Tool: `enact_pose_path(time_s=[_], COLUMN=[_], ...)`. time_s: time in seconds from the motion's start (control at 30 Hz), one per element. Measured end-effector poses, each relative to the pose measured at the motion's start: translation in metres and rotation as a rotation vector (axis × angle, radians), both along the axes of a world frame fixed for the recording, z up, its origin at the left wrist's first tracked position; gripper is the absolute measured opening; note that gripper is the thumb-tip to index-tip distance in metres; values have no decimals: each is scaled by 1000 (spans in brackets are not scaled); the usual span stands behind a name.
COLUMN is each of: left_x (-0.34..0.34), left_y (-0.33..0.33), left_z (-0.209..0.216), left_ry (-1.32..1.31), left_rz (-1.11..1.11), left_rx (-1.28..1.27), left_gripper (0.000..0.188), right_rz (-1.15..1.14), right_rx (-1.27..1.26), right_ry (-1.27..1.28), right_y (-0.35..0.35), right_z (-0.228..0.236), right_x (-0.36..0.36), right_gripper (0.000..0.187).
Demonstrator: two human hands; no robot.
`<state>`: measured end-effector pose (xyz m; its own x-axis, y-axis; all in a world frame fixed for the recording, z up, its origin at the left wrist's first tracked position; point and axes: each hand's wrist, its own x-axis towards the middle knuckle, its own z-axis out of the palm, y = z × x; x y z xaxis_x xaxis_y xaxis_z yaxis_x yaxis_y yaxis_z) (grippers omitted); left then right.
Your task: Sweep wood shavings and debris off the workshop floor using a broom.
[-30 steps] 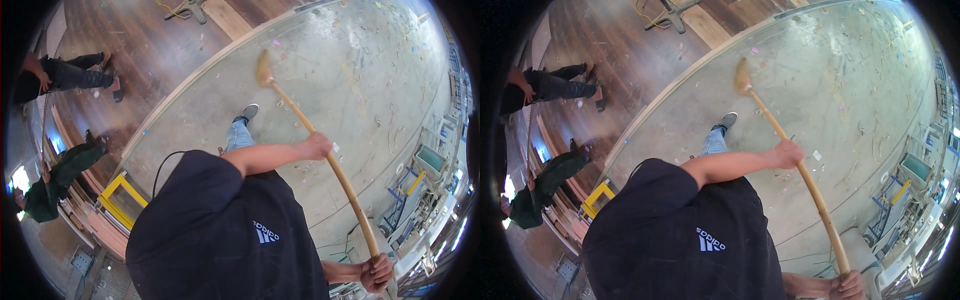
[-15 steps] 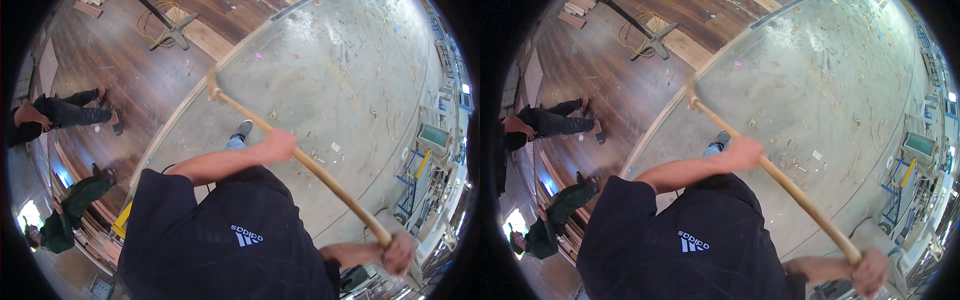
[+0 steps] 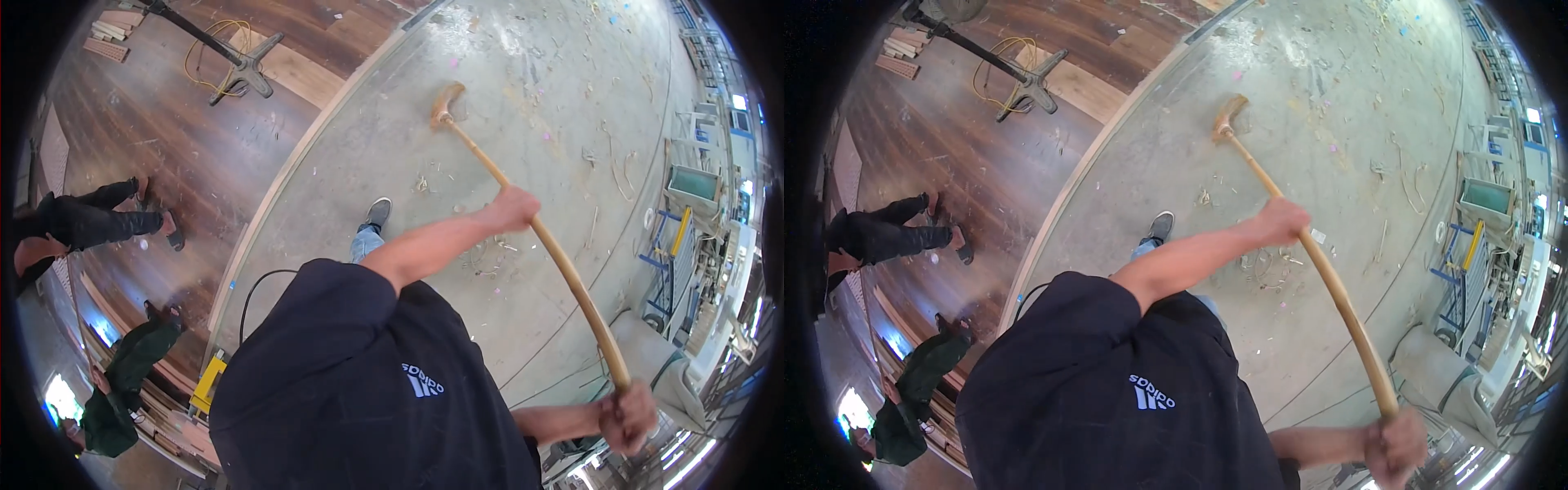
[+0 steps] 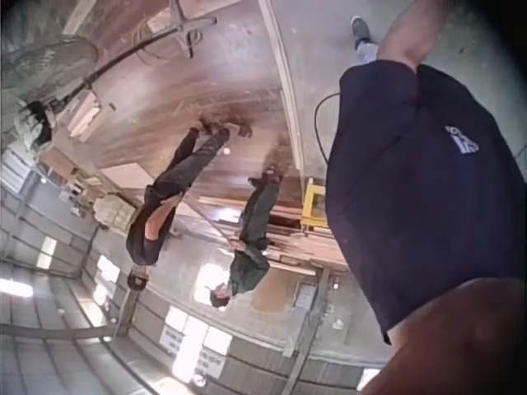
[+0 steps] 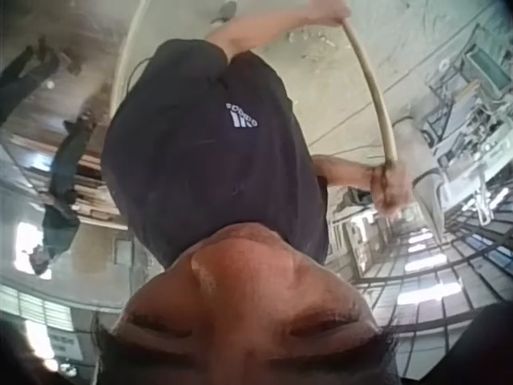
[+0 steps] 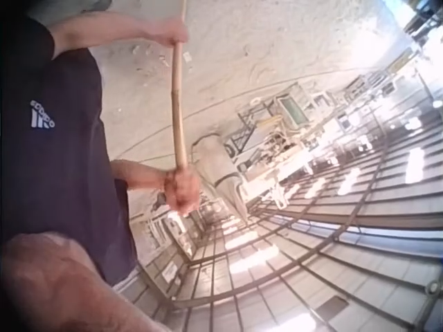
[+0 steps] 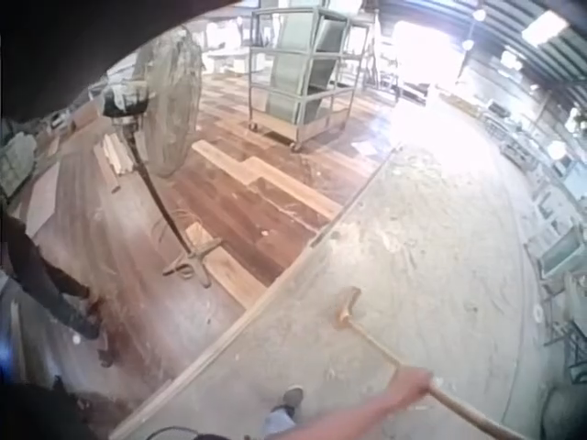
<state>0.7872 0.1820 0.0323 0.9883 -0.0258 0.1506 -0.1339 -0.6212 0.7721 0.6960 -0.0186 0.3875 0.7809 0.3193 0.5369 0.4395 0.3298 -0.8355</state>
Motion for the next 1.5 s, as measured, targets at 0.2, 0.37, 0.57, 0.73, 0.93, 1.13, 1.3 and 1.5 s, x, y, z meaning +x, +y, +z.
enact_pose_path(time_s=[0.2, 0.37, 0.57, 0.73, 0.93, 1.13, 1.3, 1.5], left_x=[-95, -87, -16, 62, 41, -48, -168, -269], left_y=[26, 90, 46, 18, 45, 177, 225, 183], left_z=[89, 11, -32, -9, 150, 274, 286, 229], left_ry=[77, 479, 145, 124, 24, -70, 34, 308], left_rz=[-63, 76, -111, -243, -333, 27, -178, -551], left_rx=[25, 239, 144, 234, 202, -199, -535, -810], left_gripper=[5, 9, 19, 12, 18, 31, 33, 29], right_rz=[219, 198, 104, -430, -726, 78, 383, 53], right_rx=[296, 226, 151, 159, 55, 403, 577, 818], right_ry=[-112, 272, 228, 162, -203, 576, 1442, 1650], right_y=[-6, 37, 28, 20, 26, 81, 187, 216], right_z=[25, -54, -36, -32, 10, -128, -217, -230], right_x=[-8, 54, 34, 29, -3, -33, -157, -243], right_gripper=[34, 34, 33, 36, 83, 53, 50, 51])
